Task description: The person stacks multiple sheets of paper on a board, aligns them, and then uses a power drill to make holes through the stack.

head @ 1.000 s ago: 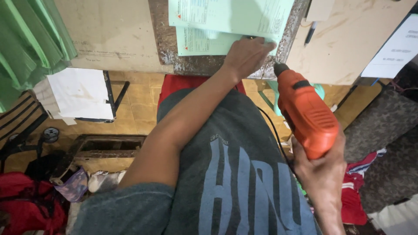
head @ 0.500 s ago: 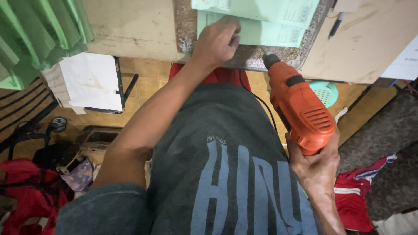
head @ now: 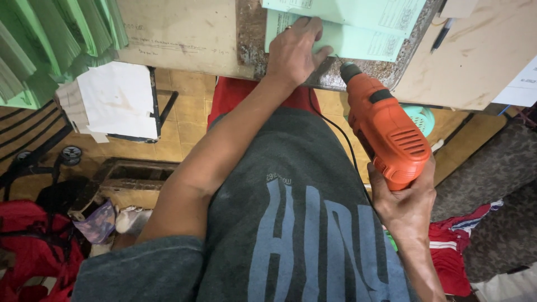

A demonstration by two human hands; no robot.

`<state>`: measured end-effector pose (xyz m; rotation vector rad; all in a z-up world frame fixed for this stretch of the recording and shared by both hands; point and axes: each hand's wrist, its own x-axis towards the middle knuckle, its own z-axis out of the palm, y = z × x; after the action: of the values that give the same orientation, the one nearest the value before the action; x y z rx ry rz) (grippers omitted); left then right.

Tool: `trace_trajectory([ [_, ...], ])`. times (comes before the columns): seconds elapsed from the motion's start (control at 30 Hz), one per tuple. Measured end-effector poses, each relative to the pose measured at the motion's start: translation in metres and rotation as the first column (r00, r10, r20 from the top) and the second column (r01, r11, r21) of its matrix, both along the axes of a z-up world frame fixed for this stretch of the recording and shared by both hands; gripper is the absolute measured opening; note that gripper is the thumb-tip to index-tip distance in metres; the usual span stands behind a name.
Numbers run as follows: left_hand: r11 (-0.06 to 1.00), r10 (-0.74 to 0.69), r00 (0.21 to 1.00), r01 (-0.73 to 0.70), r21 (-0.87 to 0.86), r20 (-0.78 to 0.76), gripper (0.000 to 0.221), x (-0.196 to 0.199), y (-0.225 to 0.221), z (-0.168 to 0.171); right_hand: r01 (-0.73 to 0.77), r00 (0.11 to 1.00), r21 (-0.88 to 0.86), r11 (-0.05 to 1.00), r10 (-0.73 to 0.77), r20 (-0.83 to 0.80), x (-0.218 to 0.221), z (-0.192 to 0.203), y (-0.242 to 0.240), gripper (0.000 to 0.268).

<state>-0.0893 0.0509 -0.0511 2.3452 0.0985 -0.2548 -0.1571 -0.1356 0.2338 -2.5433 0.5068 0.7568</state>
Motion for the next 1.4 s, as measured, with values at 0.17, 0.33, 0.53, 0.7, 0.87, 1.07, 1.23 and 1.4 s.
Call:
trace_trajectory([
  [0.17,1.000,-0.012,1.000,0.012,0.011,-0.006,0.040,0.000,0.000,-0.001,-0.028,1.000,-0.012,1.000,0.028,-0.012,0.003,-0.002,0.003,0.072],
  [0.33,0.999,-0.050,0.991,0.052,0.009,-0.123,0.040,0.004,-0.001,0.003,-0.025,0.999,-0.052,0.998,0.024,-0.026,0.007,-0.003,0.008,0.078],
  [0.53,0.996,0.052,0.981,-0.036,-0.087,0.188,0.032,-0.004,-0.002,-0.001,-0.060,0.978,-0.040,0.997,0.051,-0.203,0.034,0.000,0.030,0.080],
  [0.7,0.999,0.032,0.999,-0.032,-0.013,0.030,0.044,-0.001,-0.004,-0.001,-0.115,0.964,-0.043,0.992,0.100,-0.248,0.047,0.004,0.040,0.072],
  [0.87,1.000,0.011,0.997,-0.012,-0.020,-0.070,0.038,0.002,-0.003,0.002,-0.180,0.959,-0.062,0.982,0.161,-0.233,0.037,-0.013,0.032,0.075],
  [1.07,0.999,-0.007,0.996,0.010,0.033,-0.086,0.038,0.003,-0.006,0.000,-0.176,0.959,-0.031,0.984,0.165,-0.229,0.043,-0.010,0.040,0.076],
  [1.23,0.998,0.062,0.982,-0.067,0.023,0.180,0.036,-0.006,-0.010,-0.011,-0.105,0.970,-0.037,0.994,0.094,-0.223,0.047,0.005,0.052,0.072],
  [1.4,0.998,0.046,0.992,-0.049,0.026,0.117,0.036,-0.004,-0.010,-0.010,-0.059,0.969,-0.092,0.994,0.035,-0.245,0.048,0.016,0.057,0.080],
])
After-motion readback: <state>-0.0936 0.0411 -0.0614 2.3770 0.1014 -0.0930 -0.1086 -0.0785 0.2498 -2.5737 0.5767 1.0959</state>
